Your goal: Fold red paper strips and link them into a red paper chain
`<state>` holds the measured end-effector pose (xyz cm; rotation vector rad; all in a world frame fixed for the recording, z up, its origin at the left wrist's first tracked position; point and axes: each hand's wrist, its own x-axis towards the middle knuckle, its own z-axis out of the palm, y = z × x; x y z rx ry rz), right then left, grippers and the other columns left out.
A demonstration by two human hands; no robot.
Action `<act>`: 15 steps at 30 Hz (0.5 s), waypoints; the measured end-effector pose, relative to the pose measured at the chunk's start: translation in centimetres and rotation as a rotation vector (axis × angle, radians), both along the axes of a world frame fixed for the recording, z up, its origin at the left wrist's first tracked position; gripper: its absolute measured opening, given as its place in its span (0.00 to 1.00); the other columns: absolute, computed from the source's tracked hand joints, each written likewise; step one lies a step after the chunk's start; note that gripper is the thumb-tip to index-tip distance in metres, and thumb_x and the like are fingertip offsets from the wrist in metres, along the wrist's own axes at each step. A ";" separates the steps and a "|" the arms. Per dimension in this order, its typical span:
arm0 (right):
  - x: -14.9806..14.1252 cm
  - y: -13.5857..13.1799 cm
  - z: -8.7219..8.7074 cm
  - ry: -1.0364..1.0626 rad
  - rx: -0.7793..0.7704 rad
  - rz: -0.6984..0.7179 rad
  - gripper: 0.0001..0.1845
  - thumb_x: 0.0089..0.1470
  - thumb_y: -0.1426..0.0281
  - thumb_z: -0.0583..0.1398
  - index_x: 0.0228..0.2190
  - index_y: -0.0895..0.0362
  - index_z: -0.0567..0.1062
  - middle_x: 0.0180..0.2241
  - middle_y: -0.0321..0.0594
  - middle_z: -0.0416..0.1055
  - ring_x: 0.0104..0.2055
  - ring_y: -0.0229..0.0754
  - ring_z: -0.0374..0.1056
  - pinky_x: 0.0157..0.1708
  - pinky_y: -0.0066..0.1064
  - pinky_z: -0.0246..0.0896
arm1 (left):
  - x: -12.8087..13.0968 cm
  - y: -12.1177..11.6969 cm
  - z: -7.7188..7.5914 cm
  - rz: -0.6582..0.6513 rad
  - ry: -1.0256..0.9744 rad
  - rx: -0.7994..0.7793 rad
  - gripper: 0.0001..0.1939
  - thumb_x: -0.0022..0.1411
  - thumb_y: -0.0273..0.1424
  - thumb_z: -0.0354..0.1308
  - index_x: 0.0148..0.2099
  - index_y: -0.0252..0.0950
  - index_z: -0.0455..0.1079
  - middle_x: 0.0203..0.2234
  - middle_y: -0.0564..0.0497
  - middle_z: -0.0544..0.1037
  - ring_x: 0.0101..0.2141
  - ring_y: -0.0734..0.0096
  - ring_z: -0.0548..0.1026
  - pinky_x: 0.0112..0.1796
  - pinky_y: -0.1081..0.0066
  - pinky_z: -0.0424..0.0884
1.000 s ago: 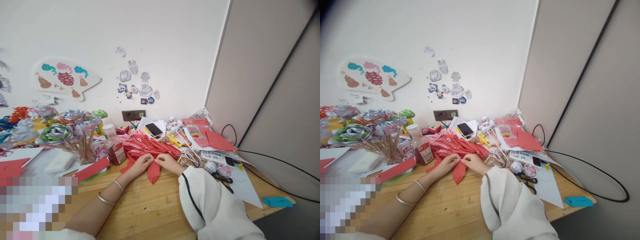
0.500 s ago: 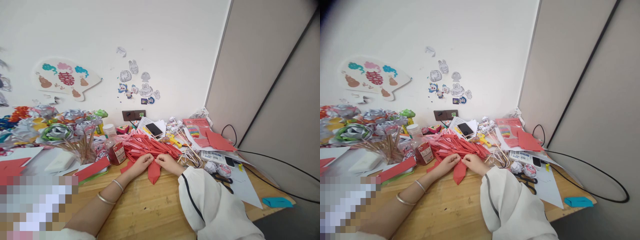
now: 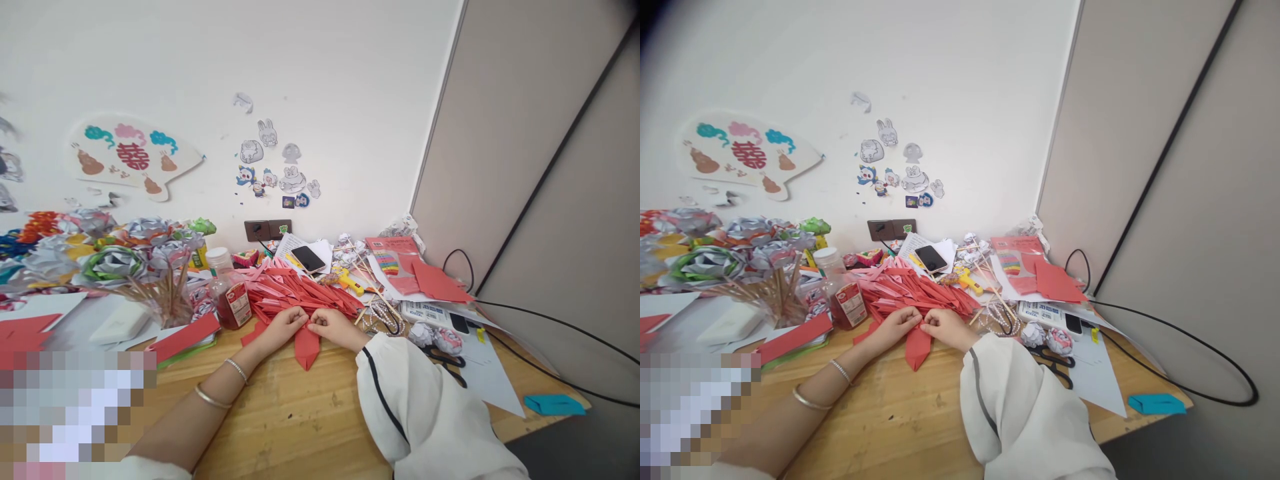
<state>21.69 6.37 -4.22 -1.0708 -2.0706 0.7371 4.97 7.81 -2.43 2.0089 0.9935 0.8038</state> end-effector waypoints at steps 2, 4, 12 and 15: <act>0.0 0.0 -0.1 -0.018 0.002 0.003 0.07 0.45 0.66 0.56 0.26 0.58 0.67 0.21 0.32 0.62 0.23 0.32 0.57 0.21 0.22 0.49 | 0.0 0.0 0.0 0.016 -0.008 0.005 0.12 0.52 0.37 0.48 0.25 0.33 0.61 0.19 0.56 0.64 0.23 0.76 0.61 0.26 0.76 0.59; 0.1 0.0 -0.1 -0.043 0.018 0.001 0.07 0.44 0.66 0.57 0.26 0.58 0.68 0.21 0.31 0.62 0.22 0.32 0.56 0.21 0.22 0.49 | 0.0 0.1 -0.1 0.032 -0.007 0.010 0.12 0.52 0.37 0.48 0.25 0.33 0.61 0.18 0.56 0.63 0.22 0.77 0.61 0.25 0.76 0.59; 0.2 -0.2 0.4 -0.083 0.065 0.000 0.09 0.49 0.66 0.53 0.27 0.58 0.68 0.21 0.32 0.63 0.22 0.32 0.56 0.21 0.23 0.47 | -0.2 0.3 -0.4 0.023 -0.041 -0.024 0.12 0.52 0.38 0.48 0.26 0.33 0.62 0.19 0.56 0.65 0.22 0.76 0.62 0.25 0.76 0.59; 0.2 -0.3 0.5 -0.098 0.080 0.009 0.08 0.49 0.66 0.53 0.28 0.58 0.69 0.22 0.33 0.64 0.23 0.33 0.57 0.21 0.23 0.47 | -0.1 0.2 -0.2 0.024 -0.037 -0.027 0.12 0.52 0.38 0.48 0.26 0.33 0.62 0.19 0.56 0.65 0.22 0.76 0.62 0.25 0.76 0.59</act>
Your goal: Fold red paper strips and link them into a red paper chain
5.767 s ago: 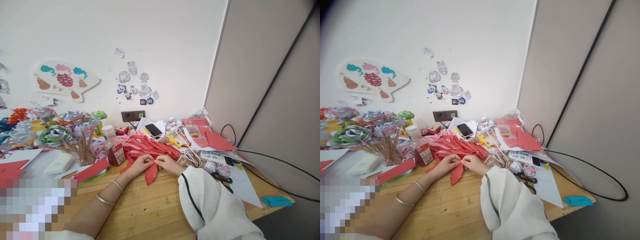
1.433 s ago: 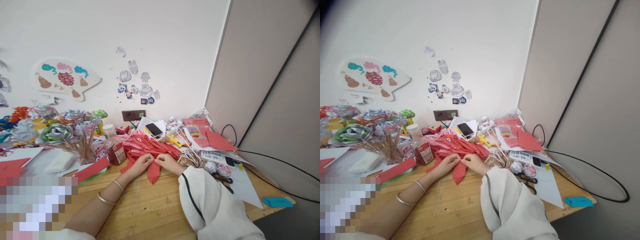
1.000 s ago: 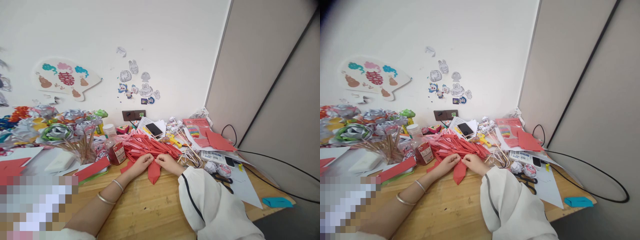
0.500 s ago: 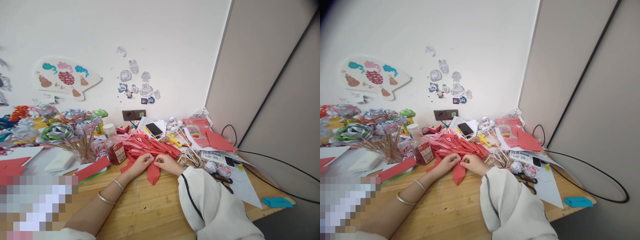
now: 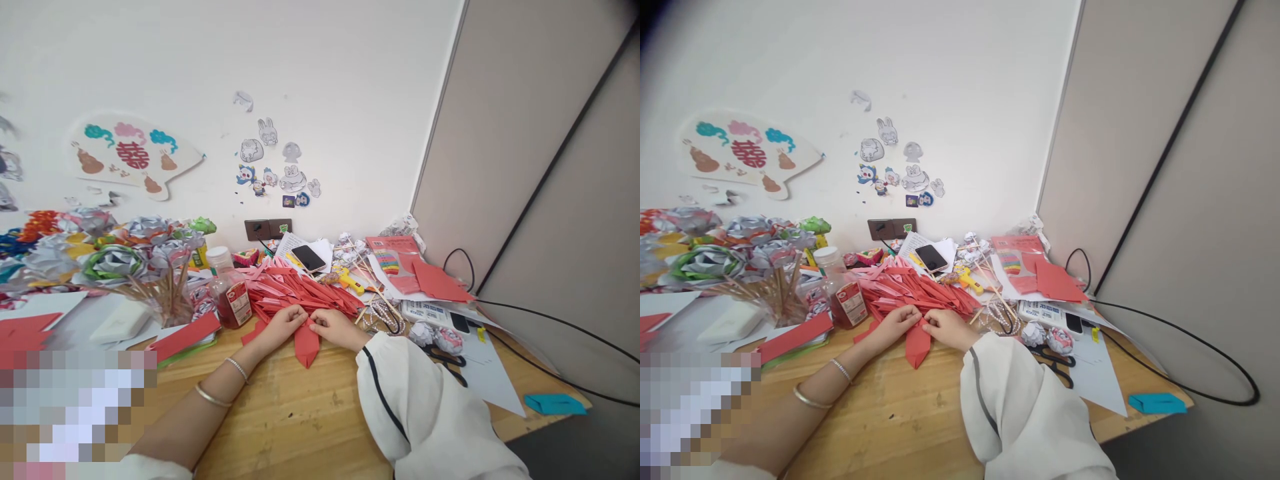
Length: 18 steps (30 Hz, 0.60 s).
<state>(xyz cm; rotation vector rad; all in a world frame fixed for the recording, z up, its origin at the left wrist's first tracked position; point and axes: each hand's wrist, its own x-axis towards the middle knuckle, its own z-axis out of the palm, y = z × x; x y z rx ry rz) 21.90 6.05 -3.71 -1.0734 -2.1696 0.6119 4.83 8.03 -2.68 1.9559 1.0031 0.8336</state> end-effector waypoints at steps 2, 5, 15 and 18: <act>0.0 0.0 0.0 -0.009 0.007 0.004 0.08 0.49 0.67 0.53 0.28 0.58 0.69 0.22 0.33 0.65 0.23 0.33 0.57 0.21 0.23 0.47 | 0.0 -0.1 0.1 -0.004 0.005 0.000 0.12 0.52 0.37 0.48 0.27 0.33 0.62 0.19 0.56 0.65 0.23 0.76 0.62 0.25 0.76 0.59; 0.0 0.0 -0.1 -0.009 0.007 0.004 0.06 0.48 0.68 0.54 0.27 0.57 0.68 0.22 0.33 0.64 0.23 0.33 0.57 0.21 0.23 0.47 | 0.1 -0.1 0.2 -0.009 0.012 0.006 0.11 0.52 0.37 0.49 0.26 0.33 0.62 0.20 0.55 0.66 0.23 0.76 0.62 0.26 0.76 0.59; -0.1 0.2 0.1 0.137 -0.109 0.037 0.12 0.52 0.68 0.49 0.22 0.59 0.66 0.20 0.33 0.63 0.23 0.33 0.59 0.23 0.23 0.52 | -0.1 -0.3 0.2 -0.048 0.041 0.032 0.11 0.53 0.36 0.48 0.27 0.32 0.63 0.20 0.55 0.65 0.23 0.77 0.62 0.26 0.76 0.59; -0.1 0.3 0.1 0.151 -0.156 0.041 0.11 0.50 0.68 0.50 0.21 0.59 0.66 0.20 0.33 0.62 0.22 0.32 0.59 0.23 0.22 0.52 | -0.2 -0.3 0.0 -0.075 0.059 0.048 0.11 0.53 0.36 0.48 0.28 0.32 0.63 0.21 0.55 0.65 0.24 0.76 0.63 0.27 0.76 0.60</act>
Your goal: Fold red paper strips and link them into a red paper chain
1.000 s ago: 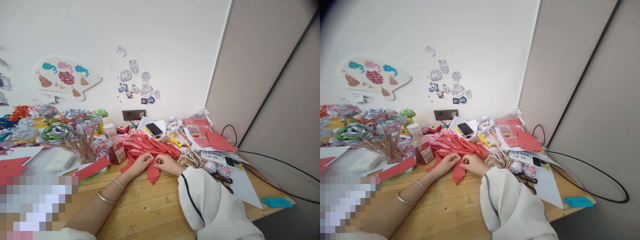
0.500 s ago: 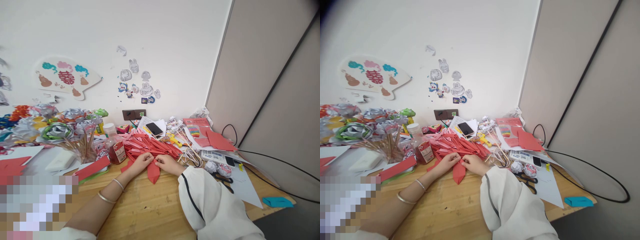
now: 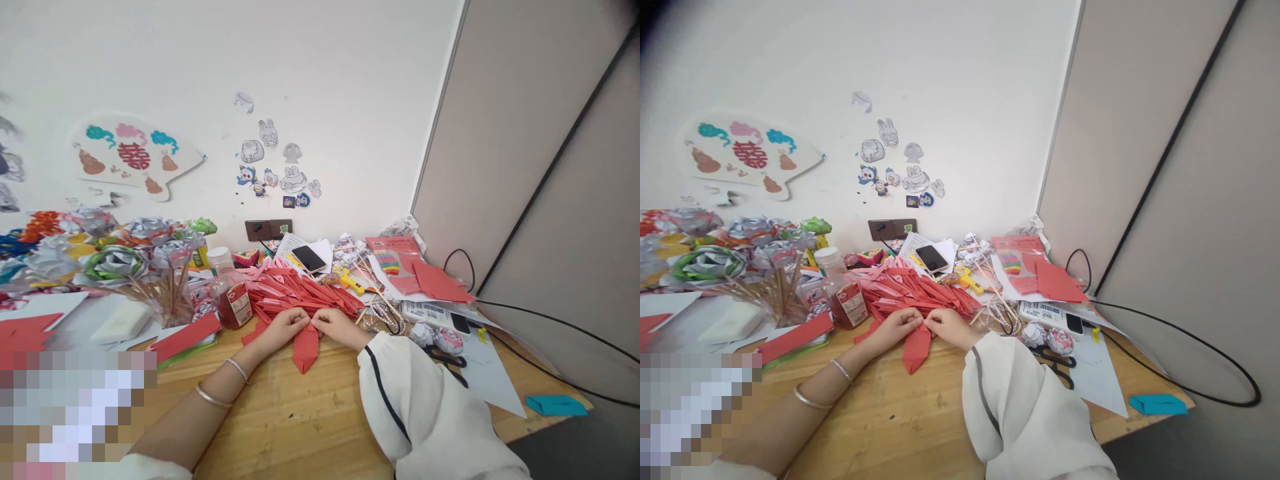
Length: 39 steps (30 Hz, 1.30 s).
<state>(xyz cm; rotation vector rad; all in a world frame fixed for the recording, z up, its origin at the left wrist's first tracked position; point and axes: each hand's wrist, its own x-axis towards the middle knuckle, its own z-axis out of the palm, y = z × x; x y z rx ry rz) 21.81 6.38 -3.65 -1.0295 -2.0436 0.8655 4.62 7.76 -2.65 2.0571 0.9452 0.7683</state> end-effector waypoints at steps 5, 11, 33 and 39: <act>0.1 0.1 -0.1 -0.007 0.005 0.006 0.11 0.49 0.69 0.51 0.20 0.60 0.66 0.19 0.32 0.62 0.22 0.32 0.58 0.23 0.22 0.52 | -0.1 0.1 -0.1 -0.009 0.026 0.006 0.12 0.54 0.37 0.47 0.28 0.32 0.63 0.21 0.55 0.65 0.24 0.77 0.62 0.27 0.76 0.60; 0.1 0.1 -0.1 -0.051 0.044 0.002 0.11 0.49 0.69 0.52 0.20 0.59 0.66 0.19 0.32 0.62 0.22 0.32 0.57 0.22 0.22 0.51 | -0.1 0.2 -0.1 -0.023 0.033 0.007 0.12 0.54 0.37 0.46 0.27 0.33 0.61 0.20 0.56 0.62 0.24 0.77 0.61 0.27 0.76 0.59; 0.1 0.0 -0.4 -0.112 0.058 -0.021 0.05 0.45 0.69 0.56 0.24 0.59 0.68 0.21 0.33 0.65 0.23 0.32 0.59 0.22 0.22 0.51 | 0.1 0.1 0.1 0.004 0.065 0.009 0.12 0.54 0.36 0.47 0.26 0.33 0.61 0.20 0.55 0.64 0.24 0.76 0.62 0.27 0.76 0.60; 0.0 -0.3 0.0 -0.178 0.079 -0.028 0.06 0.41 0.70 0.59 0.25 0.58 0.67 0.21 0.31 0.64 0.22 0.31 0.59 0.20 0.21 0.50 | 0.1 0.2 0.0 0.014 0.069 0.016 0.11 0.54 0.35 0.47 0.27 0.33 0.64 0.22 0.54 0.67 0.25 0.75 0.65 0.29 0.76 0.62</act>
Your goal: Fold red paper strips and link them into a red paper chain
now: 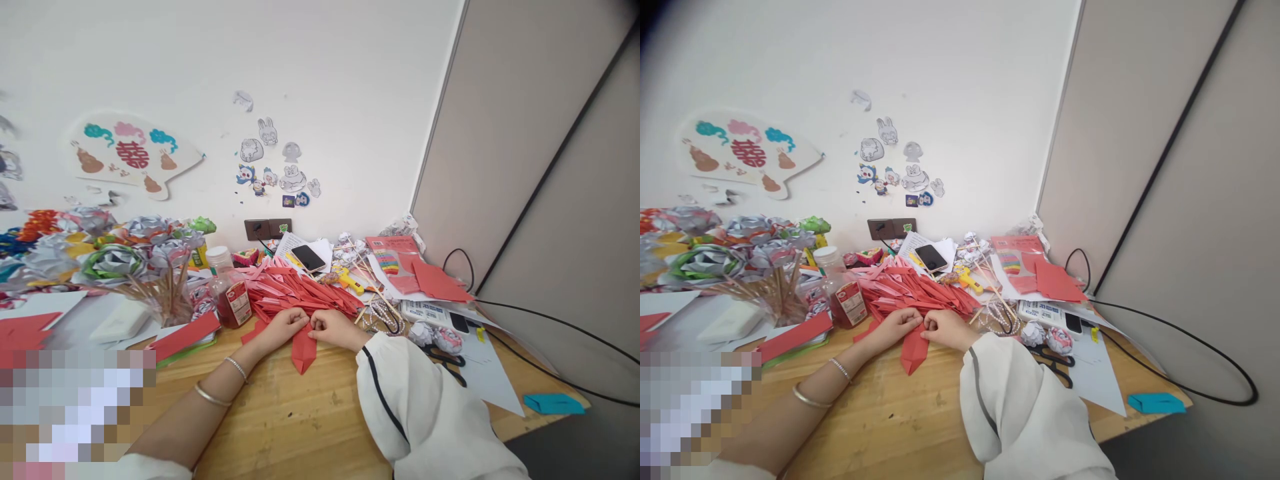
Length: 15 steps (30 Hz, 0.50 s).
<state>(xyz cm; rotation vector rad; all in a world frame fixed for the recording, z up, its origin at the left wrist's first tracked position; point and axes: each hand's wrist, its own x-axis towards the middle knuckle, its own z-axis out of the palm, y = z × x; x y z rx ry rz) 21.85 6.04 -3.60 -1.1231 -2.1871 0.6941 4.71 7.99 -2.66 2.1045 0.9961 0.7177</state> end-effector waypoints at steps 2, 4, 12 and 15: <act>0.0 -0.1 0.1 -0.033 0.025 0.002 0.06 0.41 0.70 0.59 0.25 0.58 0.67 0.21 0.31 0.64 0.22 0.31 0.58 0.20 0.21 0.49 | 0.0 0.0 0.0 0.003 0.002 -0.001 0.11 0.54 0.35 0.47 0.27 0.32 0.64 0.22 0.54 0.68 0.25 0.75 0.65 0.29 0.75 0.62; 0.1 -0.1 0.3 -0.060 0.056 0.002 0.05 0.41 0.72 0.58 0.25 0.59 0.67 0.21 0.31 0.64 0.22 0.31 0.58 0.20 0.20 0.49 | 0.0 0.1 -0.1 0.005 0.004 -0.003 0.11 0.53 0.34 0.47 0.28 0.32 0.64 0.22 0.54 0.68 0.25 0.75 0.65 0.29 0.75 0.62; 0.2 -0.1 0.1 -0.052 0.097 0.021 0.03 0.44 0.73 0.55 0.26 0.58 0.68 0.21 0.31 0.65 0.22 0.31 0.58 0.21 0.21 0.49 | 0.0 0.0 0.0 0.010 -0.001 0.004 0.10 0.52 0.34 0.47 0.27 0.32 0.64 0.21 0.54 0.68 0.24 0.75 0.65 0.27 0.76 0.62; 0.1 0.1 -0.1 -0.004 0.066 0.023 0.06 0.48 0.71 0.53 0.26 0.59 0.68 0.22 0.33 0.66 0.23 0.32 0.59 0.22 0.21 0.50 | 0.1 -0.1 0.1 0.014 0.000 0.008 0.10 0.52 0.34 0.48 0.26 0.33 0.63 0.21 0.54 0.68 0.24 0.75 0.64 0.27 0.76 0.62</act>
